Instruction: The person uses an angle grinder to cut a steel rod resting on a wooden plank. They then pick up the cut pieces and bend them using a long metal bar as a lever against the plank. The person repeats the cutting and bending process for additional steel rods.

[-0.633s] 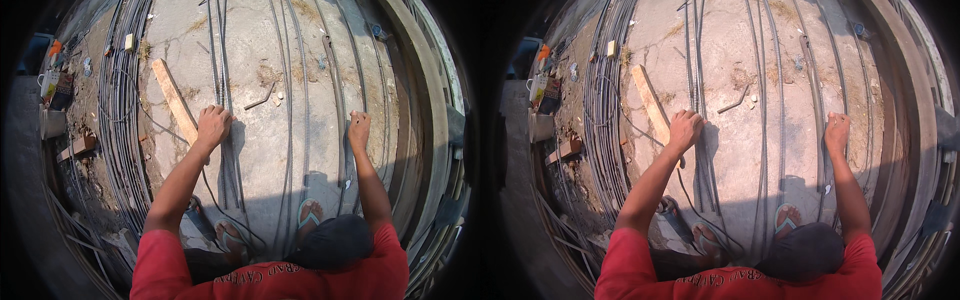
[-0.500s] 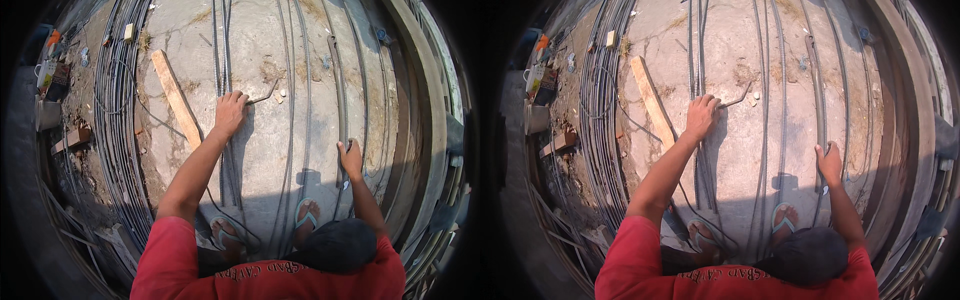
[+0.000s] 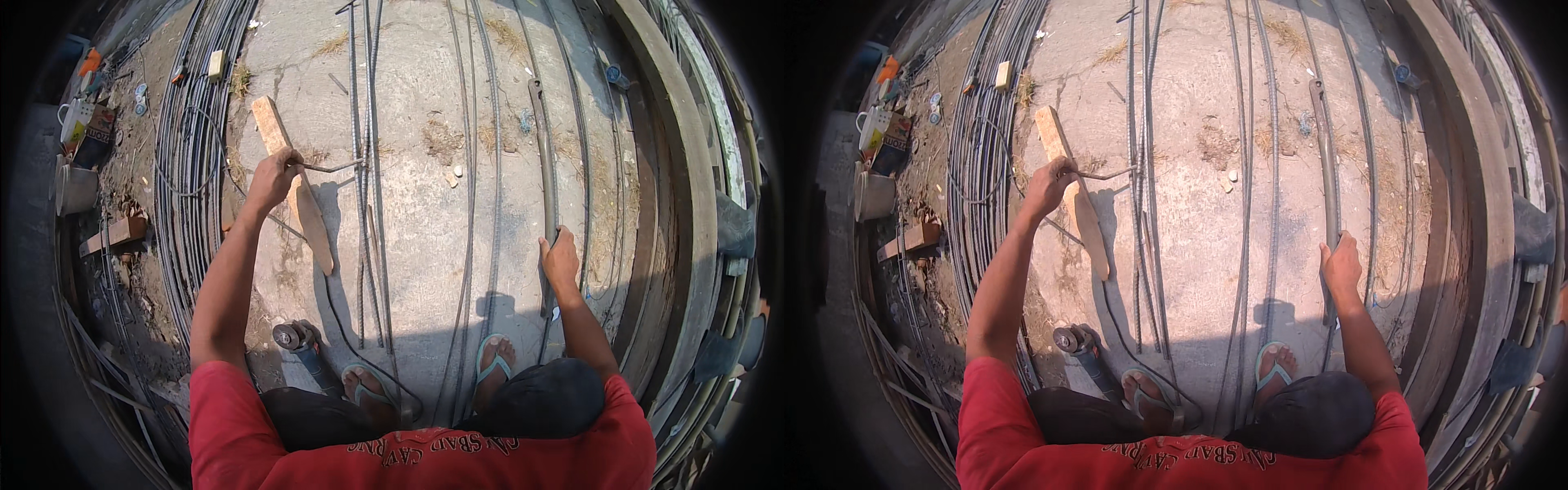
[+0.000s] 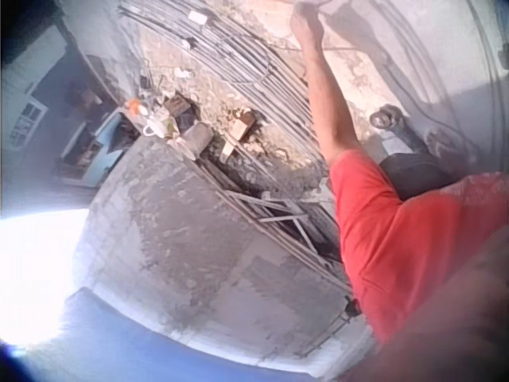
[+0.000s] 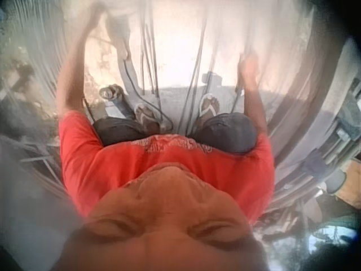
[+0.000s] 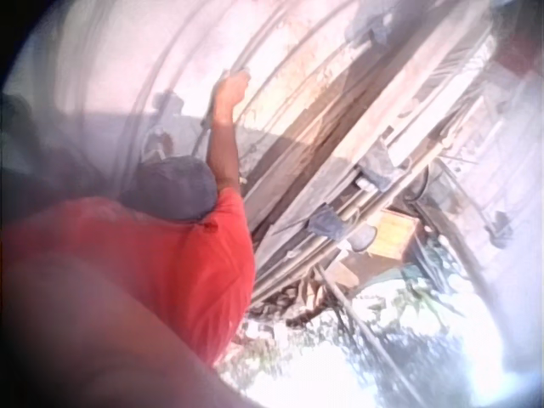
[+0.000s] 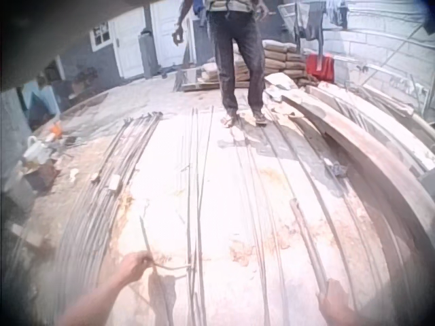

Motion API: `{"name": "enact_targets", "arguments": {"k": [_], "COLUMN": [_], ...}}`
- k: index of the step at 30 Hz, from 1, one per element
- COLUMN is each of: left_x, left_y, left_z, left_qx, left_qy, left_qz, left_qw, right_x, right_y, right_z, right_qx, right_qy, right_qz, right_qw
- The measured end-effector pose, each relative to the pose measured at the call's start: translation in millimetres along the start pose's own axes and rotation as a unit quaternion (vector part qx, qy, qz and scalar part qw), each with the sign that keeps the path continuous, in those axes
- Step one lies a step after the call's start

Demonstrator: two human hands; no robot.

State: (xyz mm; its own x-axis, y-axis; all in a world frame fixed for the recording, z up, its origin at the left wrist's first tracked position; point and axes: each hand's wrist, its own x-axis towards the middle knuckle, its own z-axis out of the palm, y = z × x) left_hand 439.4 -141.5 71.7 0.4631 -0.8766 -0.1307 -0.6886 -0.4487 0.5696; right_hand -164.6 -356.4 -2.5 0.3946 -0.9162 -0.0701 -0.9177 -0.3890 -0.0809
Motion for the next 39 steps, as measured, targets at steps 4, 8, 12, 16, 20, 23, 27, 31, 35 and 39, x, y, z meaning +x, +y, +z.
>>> {"name": "enact_targets", "arguments": {"k": [4,8,12,16,20,23,27,31,35,39], "left_x": [-20,-31,-46,-30,-17,-24,-37,-26,-40,-23], "left_y": [-64,-83,-83,-68,-34,-32,-67,-45,-52,-41], "left_z": [9,50,49,57,71,73,60,66,58,39], "left_qx": [-0.060,-0.205,-0.231,-0.115,-0.068,-0.114,-0.111,-0.133,-0.108,-0.096], "left_qy": [0.158,0.179,0.187,0.223,0.218,0.217,0.233,0.232,0.205,0.229], "left_qz": [-0.112,-0.189,-0.246,-0.293,-0.297,-0.282,-0.248,-0.269,-0.226,-0.264], "left_qw": [0.979,0.943,0.923,0.923,0.927,0.927,0.934,0.925,0.946,0.932], "right_x": [4,25,28,17,4,8,-16,-73,-127,-149], "right_y": [6,37,-2,-34,-84,-140,-220,-255,-289,-297], "right_z": [-2,-10,-42,-68,-128,-159,-159,-89,-45,-5], "right_qx": [-0.011,0.251,0.490,0.444,0.497,0.537,0.517,0.553,0.546,0.522], "right_qy": [-0.059,-0.168,-0.267,-0.166,-0.155,-0.264,-0.369,-0.360,-0.340,-0.264], "right_qz": [0.032,0.152,0.251,0.144,0.076,0.057,0.011,0.001,0.006,-0.024], "right_qw": [0.998,0.941,0.791,0.868,0.851,0.799,0.772,0.752,0.766,0.811]}}
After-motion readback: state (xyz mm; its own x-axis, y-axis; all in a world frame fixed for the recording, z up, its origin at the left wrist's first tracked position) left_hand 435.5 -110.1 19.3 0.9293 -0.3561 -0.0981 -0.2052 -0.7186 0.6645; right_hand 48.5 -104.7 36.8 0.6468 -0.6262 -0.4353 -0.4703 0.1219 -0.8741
